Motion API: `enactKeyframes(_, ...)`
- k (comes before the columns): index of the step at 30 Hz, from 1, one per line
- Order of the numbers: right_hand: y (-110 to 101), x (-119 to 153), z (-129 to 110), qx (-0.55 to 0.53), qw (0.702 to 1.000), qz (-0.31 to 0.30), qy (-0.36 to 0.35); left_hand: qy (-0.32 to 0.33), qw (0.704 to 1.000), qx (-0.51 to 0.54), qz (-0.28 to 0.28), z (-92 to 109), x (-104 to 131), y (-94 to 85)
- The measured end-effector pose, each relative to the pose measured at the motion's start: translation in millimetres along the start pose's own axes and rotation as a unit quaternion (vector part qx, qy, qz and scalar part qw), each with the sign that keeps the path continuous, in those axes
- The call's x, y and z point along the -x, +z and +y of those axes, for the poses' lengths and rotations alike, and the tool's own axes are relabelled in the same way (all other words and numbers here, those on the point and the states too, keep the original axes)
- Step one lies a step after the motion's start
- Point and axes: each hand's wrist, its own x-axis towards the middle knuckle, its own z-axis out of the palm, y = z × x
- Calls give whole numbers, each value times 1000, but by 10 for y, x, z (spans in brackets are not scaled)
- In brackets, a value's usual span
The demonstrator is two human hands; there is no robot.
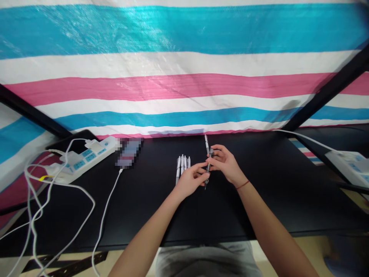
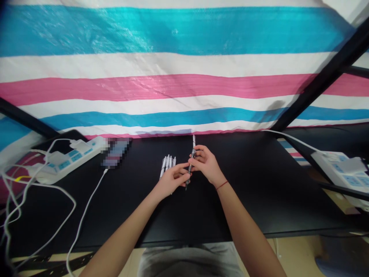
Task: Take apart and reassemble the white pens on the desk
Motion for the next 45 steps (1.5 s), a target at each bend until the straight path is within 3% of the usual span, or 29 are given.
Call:
enactKeyframes(33, -1, -23, 49, 5, 1000, 3, -8, 8, 1000, -13, -5, -38, -23, -11)
enactKeyframes(37, -14, -22, 64, 29, 999, -17, -20, 9, 997, 17, 70, -8, -35, -11)
enactKeyframes(39, -2, -8, 83, 102, 993, -43, -45, 16, 990, 47, 129, 14, -43, -28)
enactKeyframes(42, 79, 34, 114, 252, 959, -91, -93, 40, 975, 103, 194, 40, -52, -59)
enactKeyframes(45, 185, 68, 133, 331, 928, -99, -141, 53, 966, 132, 215, 51, -55, -77)
